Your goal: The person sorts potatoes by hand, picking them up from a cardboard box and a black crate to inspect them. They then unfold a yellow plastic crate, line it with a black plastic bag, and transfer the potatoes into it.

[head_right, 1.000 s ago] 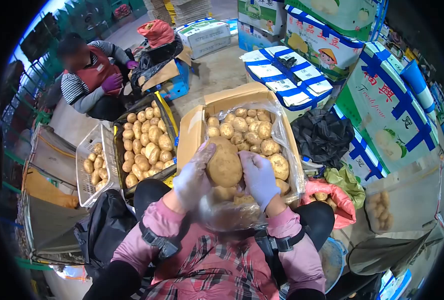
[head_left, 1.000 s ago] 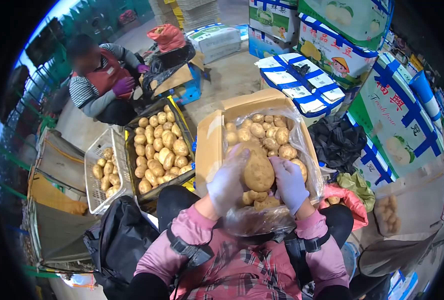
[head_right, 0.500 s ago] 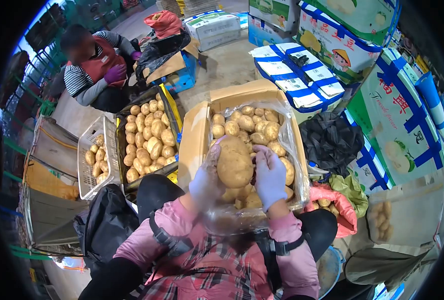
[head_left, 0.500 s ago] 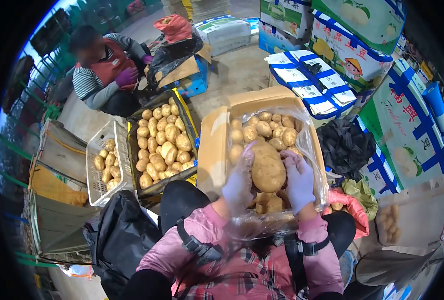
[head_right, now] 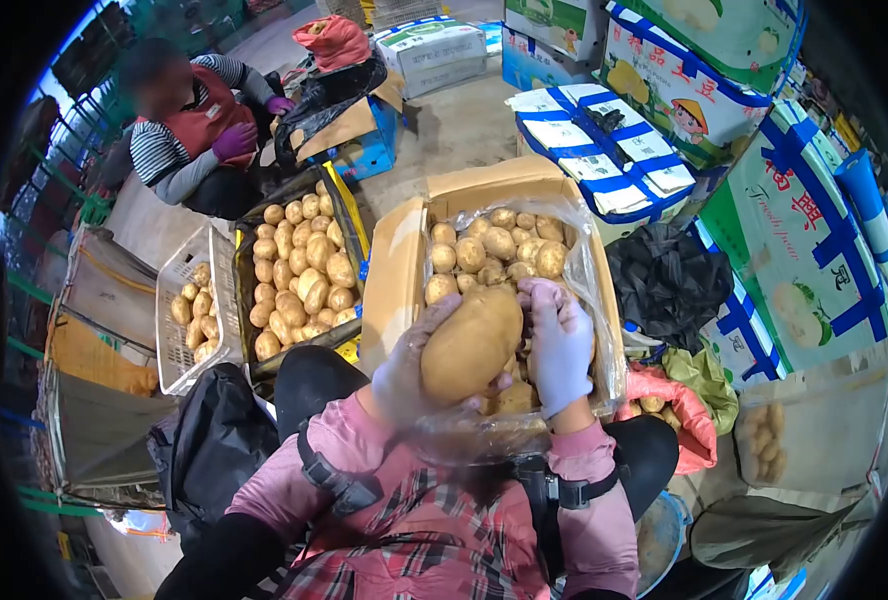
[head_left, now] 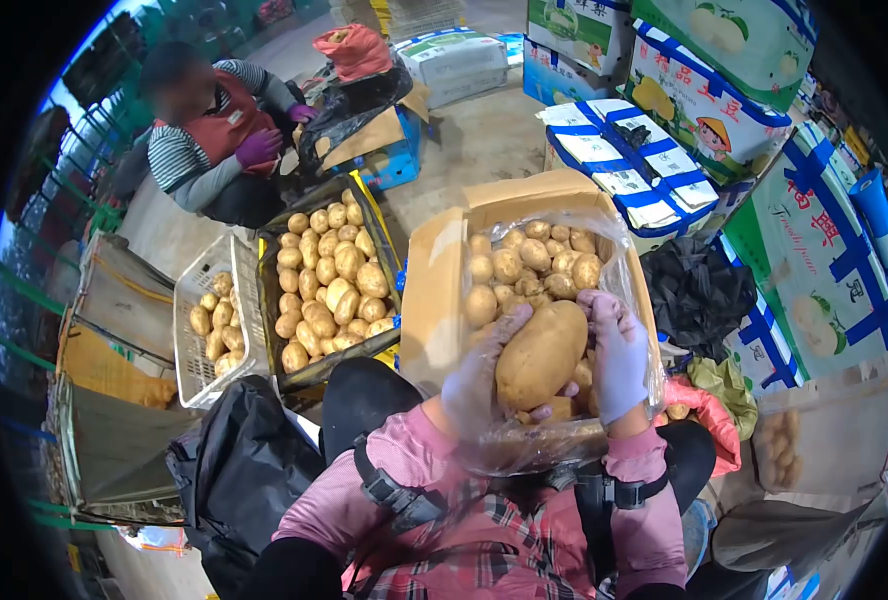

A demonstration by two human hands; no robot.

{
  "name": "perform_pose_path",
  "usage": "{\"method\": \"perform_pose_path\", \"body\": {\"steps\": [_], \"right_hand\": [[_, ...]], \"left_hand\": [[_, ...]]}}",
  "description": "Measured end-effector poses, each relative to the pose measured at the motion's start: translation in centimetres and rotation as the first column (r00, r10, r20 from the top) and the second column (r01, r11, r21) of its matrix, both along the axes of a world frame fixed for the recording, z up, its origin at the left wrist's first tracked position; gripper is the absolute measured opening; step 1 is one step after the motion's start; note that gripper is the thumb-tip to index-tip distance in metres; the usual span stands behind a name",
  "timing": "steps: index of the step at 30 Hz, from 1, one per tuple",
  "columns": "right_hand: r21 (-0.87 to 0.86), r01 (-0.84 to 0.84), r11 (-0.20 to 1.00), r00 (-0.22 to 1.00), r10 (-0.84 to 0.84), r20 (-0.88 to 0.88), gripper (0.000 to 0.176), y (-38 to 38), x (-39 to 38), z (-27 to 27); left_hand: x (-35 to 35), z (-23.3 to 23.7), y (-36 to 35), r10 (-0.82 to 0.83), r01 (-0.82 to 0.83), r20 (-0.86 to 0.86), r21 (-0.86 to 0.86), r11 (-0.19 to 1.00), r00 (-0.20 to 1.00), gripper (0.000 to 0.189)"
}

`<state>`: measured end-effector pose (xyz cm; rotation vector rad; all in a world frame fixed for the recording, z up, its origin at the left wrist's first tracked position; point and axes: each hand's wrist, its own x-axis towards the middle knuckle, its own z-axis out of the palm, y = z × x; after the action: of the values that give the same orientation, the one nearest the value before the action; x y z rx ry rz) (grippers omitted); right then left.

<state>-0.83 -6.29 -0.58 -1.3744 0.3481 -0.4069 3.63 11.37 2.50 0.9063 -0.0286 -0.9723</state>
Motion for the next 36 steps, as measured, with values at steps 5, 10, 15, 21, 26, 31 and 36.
{"method": "perform_pose_path", "body": {"steps": [5, 10, 15, 21, 26, 31, 36], "right_hand": [[-0.393, 0.035, 0.919, 0.973, 0.058, 0.222, 0.042, 2.6, -1.0, 1.7], [-0.214, -0.082, 0.973, 0.997, 0.081, -0.015, 0.028, -0.7, -1.6, 1.4], [0.012, -0.007, 1.000, 0.993, 0.008, -0.114, 0.023, -2.3, -1.0, -4.2], [-0.509, -0.279, 0.815, 0.952, 0.163, -0.260, 0.019, 2.9, -2.2, -4.6], [-0.831, -0.298, 0.470, 0.946, 0.263, -0.190, 0.020, 7.6, -2.9, -9.1], [-0.929, -0.309, 0.204, 0.927, 0.284, -0.246, 0.016, 10.6, -2.5, -7.2], [-0.919, -0.363, 0.152, 0.911, 0.265, -0.316, 0.017, 10.8, -2.0, -7.5]], "left_hand": [[0.1, -0.1, 0.6, -0.108, 0.082, -0.119, -0.205, 0.975, 0.987, 0.064], [-0.5, -0.6, 0.7, -0.270, 0.182, -0.237, -0.334, 0.925, 0.933, 0.072], [-0.7, 3.6, 2.0, -0.058, -0.070, -0.286, -0.416, 0.907, 0.956, 0.062], [4.7, 5.5, 20.7, 0.482, -0.442, 0.066, -0.308, 0.842, 0.873, 0.060], [9.8, -8.4, 36.4, 0.650, -0.681, 0.207, 0.261, 0.684, 0.732, 0.050], [18.5, -17.3, 39.6, 0.207, -0.671, 0.658, 0.602, 0.432, 0.724, 0.074], [29.4, -17.7, 36.8, -0.445, -0.675, 0.636, 0.732, 0.089, 0.631, 0.080]]}}
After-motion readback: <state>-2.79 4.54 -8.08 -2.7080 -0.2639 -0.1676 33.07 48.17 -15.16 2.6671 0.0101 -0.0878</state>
